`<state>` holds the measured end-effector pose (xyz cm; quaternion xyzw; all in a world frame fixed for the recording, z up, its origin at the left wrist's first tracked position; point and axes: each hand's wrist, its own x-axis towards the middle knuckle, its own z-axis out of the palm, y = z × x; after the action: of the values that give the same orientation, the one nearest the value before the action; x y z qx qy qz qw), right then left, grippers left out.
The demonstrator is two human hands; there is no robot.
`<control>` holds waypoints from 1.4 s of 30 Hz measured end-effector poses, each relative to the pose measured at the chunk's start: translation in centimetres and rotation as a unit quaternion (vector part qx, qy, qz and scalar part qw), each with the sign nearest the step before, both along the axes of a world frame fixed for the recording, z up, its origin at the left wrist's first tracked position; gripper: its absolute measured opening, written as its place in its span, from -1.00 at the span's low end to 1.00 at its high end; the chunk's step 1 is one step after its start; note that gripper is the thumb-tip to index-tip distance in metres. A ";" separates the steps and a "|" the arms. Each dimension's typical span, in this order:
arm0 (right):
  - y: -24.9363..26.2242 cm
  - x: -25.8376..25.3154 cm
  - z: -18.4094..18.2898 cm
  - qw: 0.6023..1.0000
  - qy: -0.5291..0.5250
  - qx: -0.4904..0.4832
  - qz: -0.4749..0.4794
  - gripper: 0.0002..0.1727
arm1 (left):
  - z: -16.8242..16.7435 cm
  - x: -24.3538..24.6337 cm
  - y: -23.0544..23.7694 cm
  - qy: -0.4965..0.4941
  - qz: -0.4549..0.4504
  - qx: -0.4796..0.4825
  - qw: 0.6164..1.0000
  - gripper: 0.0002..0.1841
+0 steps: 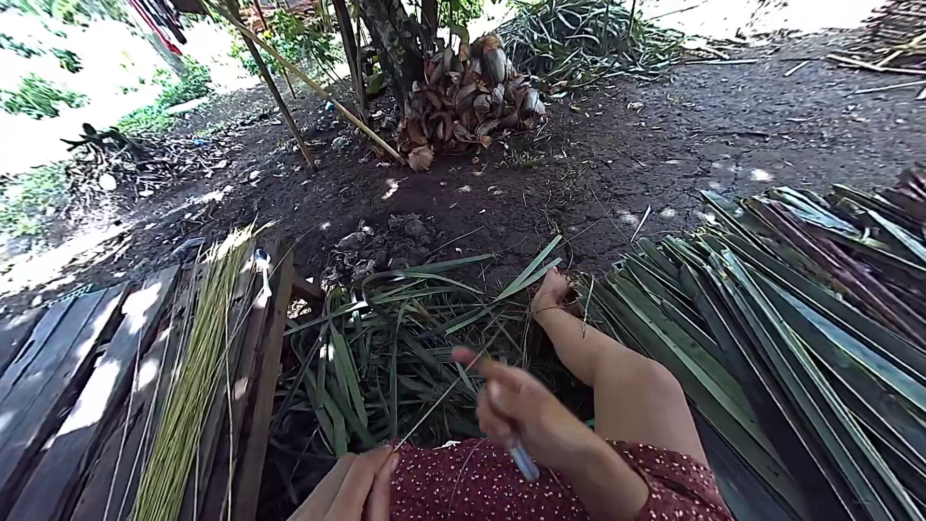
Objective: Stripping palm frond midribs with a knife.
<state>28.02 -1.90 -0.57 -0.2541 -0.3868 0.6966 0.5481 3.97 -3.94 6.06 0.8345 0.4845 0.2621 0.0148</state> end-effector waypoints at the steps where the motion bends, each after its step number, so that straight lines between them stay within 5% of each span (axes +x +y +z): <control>1: -0.9 -1.4 -0.1 0.999 -0.004 0.024 0.041 -0.49 | -0.3 1.0 0.0 0.004 -0.016 -0.015 1.000 -0.75; 3: -1.7 -3.3 -0.4 0.999 -0.014 0.053 -0.004 -0.66 | -1.0 2.4 0.1 0.010 -0.038 -0.032 0.999 -0.74; 6: -1.5 -1.3 -0.3 0.975 0.006 0.065 -0.215 -0.69 | -1.6 0.9 0.4 0.029 -0.021 -0.031 0.999 -0.72; 10: -1.0 7.3 1.5 0.884 0.021 0.091 -0.458 -0.55 | -3.2 -6.0 2.1 0.098 0.028 -0.030 0.994 -0.71; 14: -1.8 12.1 3.0 0.827 0.012 0.134 -0.546 -0.44 | -5.1 -11.5 3.9 0.116 0.068 -0.049 0.990 -0.73; 19: -2.6 8.0 2.0 0.936 -0.039 0.018 -0.349 -0.55 | -4.6 -9.2 5.6 -0.089 0.108 0.083 0.987 -0.71; 22: -3.0 3.3 1.1 0.990 -0.025 -0.030 -0.137 -0.51 | -3.5 -4.0 5.6 -0.360 0.034 0.053 0.931 -0.89; 25: -3.2 -0.3 0.3 1.000 -0.003 -0.031 -0.005 -0.49 | -3.4 0.6 4.8 -0.485 -0.027 0.024 0.874 -0.86; 32: -3.0 -2.7 1.5 0.993 0.086 0.065 0.039 -0.43 | -3.9 6.5 1.1 -0.582 -0.101 -0.095 0.801 -0.94; 42: -3.7 -2.3 1.9 0.994 0.043 0.093 0.020 -0.54 | -4.0 7.5 -0.7 -0.567 -0.133 -0.095 0.807 -0.90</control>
<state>25.69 -5.57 1.32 -0.1636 -0.4310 0.6786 0.5718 11.51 -4.66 2.04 0.5879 0.2962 0.6369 0.4012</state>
